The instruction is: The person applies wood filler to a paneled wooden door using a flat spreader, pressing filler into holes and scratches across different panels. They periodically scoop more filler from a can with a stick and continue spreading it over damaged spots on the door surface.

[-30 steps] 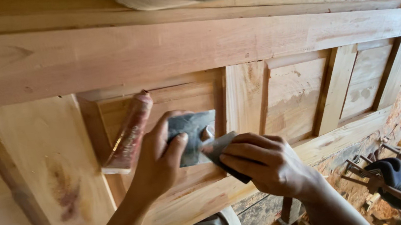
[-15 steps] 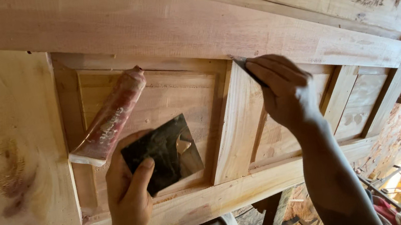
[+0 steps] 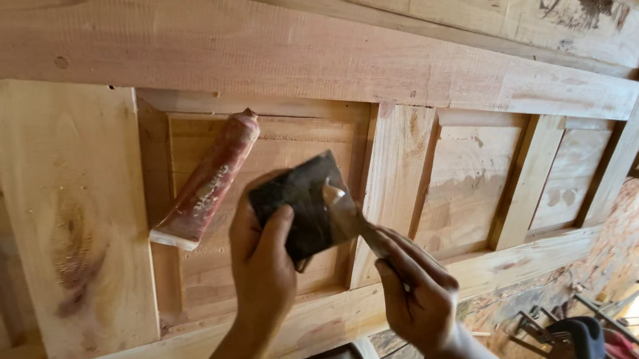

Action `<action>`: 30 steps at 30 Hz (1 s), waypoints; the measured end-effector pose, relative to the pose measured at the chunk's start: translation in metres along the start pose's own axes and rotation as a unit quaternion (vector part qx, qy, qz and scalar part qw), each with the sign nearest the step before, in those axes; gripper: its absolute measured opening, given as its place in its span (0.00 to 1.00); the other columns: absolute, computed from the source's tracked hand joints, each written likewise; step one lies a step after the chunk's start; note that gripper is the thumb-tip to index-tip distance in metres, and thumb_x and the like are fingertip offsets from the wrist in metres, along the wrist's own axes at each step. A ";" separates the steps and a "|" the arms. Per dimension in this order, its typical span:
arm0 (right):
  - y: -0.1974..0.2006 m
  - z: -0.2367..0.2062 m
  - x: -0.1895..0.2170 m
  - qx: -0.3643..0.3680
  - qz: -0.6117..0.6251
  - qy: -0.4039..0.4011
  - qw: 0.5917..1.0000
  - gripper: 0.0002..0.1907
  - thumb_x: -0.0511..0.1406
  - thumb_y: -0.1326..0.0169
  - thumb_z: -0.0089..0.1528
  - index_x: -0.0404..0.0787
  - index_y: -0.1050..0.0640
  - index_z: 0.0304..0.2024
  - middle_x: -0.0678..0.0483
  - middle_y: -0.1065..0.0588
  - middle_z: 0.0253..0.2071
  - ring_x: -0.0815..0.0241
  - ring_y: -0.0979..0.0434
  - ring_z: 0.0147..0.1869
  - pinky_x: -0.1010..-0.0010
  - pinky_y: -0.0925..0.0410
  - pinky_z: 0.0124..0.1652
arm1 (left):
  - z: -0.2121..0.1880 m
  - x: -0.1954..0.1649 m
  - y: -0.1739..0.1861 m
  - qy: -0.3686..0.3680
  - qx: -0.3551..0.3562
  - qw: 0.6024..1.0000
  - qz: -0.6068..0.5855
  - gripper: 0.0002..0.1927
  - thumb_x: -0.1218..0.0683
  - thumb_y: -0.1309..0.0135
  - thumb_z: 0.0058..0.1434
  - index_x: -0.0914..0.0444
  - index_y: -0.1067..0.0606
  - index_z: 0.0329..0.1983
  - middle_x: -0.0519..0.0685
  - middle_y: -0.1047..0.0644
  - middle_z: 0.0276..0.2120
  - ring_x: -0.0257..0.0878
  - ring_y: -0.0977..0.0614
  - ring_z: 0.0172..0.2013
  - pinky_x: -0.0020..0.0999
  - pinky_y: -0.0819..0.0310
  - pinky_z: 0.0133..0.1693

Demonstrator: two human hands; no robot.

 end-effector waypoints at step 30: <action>-0.009 0.099 -0.051 -0.069 -0.146 -0.179 0.970 0.08 0.26 0.47 0.64 0.31 0.20 0.45 0.45 0.21 0.40 0.49 0.18 0.38 0.66 0.26 0.38 | 0.014 -0.118 -0.034 -0.094 0.170 0.943 0.270 0.23 0.68 0.63 0.66 0.76 0.38 0.65 0.68 0.36 0.73 0.54 0.36 0.75 0.46 0.49 0.75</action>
Point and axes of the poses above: each hand's wrist, its own z-axis towards the middle knuckle, its own y-axis out of the back of the hand, x = y × z, the point moved 9 cm from there along z, towards the middle knuckle
